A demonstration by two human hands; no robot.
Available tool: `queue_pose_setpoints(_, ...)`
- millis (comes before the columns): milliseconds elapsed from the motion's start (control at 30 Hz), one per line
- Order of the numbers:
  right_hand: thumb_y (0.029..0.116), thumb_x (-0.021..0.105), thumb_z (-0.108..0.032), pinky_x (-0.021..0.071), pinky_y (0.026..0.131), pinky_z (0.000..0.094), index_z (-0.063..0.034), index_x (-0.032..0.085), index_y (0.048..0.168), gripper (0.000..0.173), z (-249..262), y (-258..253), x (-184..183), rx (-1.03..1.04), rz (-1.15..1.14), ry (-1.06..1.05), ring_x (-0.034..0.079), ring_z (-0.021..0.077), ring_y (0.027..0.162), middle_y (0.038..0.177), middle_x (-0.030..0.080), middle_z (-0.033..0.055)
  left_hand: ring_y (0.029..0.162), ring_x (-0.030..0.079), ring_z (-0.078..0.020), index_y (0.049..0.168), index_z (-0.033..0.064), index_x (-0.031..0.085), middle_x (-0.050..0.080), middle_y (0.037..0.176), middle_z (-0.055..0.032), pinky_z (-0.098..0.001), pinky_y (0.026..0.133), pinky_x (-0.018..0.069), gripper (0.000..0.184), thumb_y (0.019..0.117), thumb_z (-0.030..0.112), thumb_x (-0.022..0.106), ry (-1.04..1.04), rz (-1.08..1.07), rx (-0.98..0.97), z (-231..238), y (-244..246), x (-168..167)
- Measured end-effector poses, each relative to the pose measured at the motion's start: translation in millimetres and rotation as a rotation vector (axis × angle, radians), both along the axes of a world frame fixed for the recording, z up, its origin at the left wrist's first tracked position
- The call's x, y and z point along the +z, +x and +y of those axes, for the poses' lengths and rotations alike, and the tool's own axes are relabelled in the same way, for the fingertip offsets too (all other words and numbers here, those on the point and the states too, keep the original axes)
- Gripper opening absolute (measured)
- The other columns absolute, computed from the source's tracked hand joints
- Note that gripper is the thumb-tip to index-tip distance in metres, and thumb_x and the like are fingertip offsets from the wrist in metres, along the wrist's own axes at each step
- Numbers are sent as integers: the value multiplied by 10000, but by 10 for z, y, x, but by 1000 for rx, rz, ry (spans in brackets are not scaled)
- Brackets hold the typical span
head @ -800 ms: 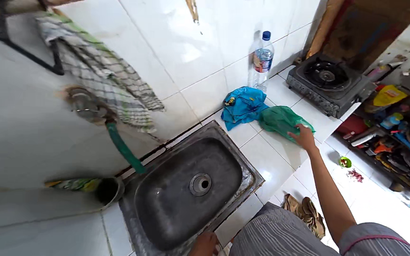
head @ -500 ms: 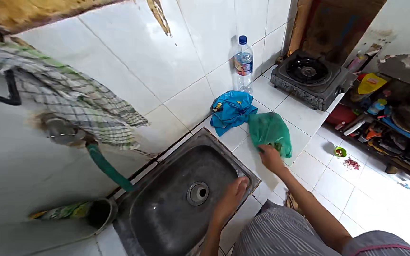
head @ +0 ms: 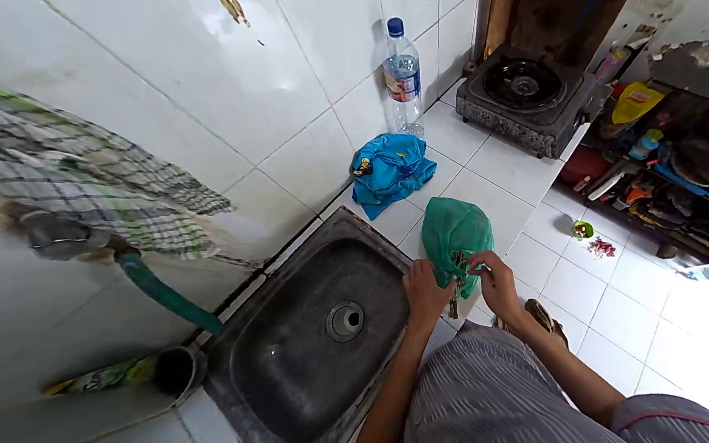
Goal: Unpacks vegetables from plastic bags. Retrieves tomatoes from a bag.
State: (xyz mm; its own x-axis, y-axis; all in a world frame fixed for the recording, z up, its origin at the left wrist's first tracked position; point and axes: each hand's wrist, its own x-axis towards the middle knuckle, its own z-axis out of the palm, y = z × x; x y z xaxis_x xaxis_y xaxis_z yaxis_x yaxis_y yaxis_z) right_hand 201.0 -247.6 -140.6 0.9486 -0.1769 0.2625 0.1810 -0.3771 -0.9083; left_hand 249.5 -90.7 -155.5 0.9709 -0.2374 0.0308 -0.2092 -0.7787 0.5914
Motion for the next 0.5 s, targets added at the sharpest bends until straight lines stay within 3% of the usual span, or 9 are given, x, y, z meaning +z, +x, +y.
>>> queue_pose_setpoints(67, 906, 417, 132, 589, 881, 346, 134, 651, 1015, 258, 29, -69, -22, 157, -1, -31, 713, 259, 1008, 1103, 696, 255, 1045, 640, -445, 1108, -108, 654, 667, 1083, -278, -616, 909, 454, 407, 848, 194, 738, -14, -1, 0, 33, 15, 9)
queue_pose_setpoints(133, 943, 428, 125, 567, 943, 397, 137, 646, 1125, 284, 68, -122, -27, 341, 143, -144, 703, 324, 1063, 1172, 685, 280, 1040, 650, -442, 1125, -119, 643, 676, 1080, -280, -617, 927, 457, 358, 869, 124, 697, -49, 45, -8, 98, 23, 41)
queue_pose_setpoints(200, 999, 439, 55, 525, 1012, 465, 113, 593, 1284, 329, 142, -129, 77, 398, 500, -385, 657, 389, 1161, 1306, 616, 296, 1059, 648, -439, 1173, -121, 620, 674, 1102, -279, -610, 951, 456, 359, 892, 99, 666, -65, 101, -7, 165, 46, 56)
queue_pose_setpoints(267, 1092, 412, -143, 477, 1046, 554, 74, 506, 1416, 401, 252, -68, 200, 331, 924, -576, 598, 438, 1256, 1399, 559, 295, 1054, 654, -435, 1204, -127, 607, 673, 1116, -285, -601, 944, 467, 369, 897, 75, 645, -86, 120, 17, 230, 46, 38)
queue_pose_setpoints(367, 1112, 383, -438, 466, 1015, 597, 90, 557, 1343, 602, 279, -19, 144, 242, 1103, -677, 600, 464, 1247, 1308, 619, 314, 952, 661, -413, 1135, -147, 595, 657, 1052, -292, -548, 864, 513, 308, 895, 39, 647, -158, 78, 48, 301, 27, -23)
queue_pose_setpoints(500, 1071, 406, -569, 477, 988, 610, 85, 623, 1257, 714, 335, 33, -16, 244, 1108, -663, 622, 457, 1214, 1246, 655, 305, 950, 667, -416, 877, -121, 653, 657, 1039, -291, -517, 835, 542, 58, 863, -70, 628, -270, -136, -14, 315, -28, -153)
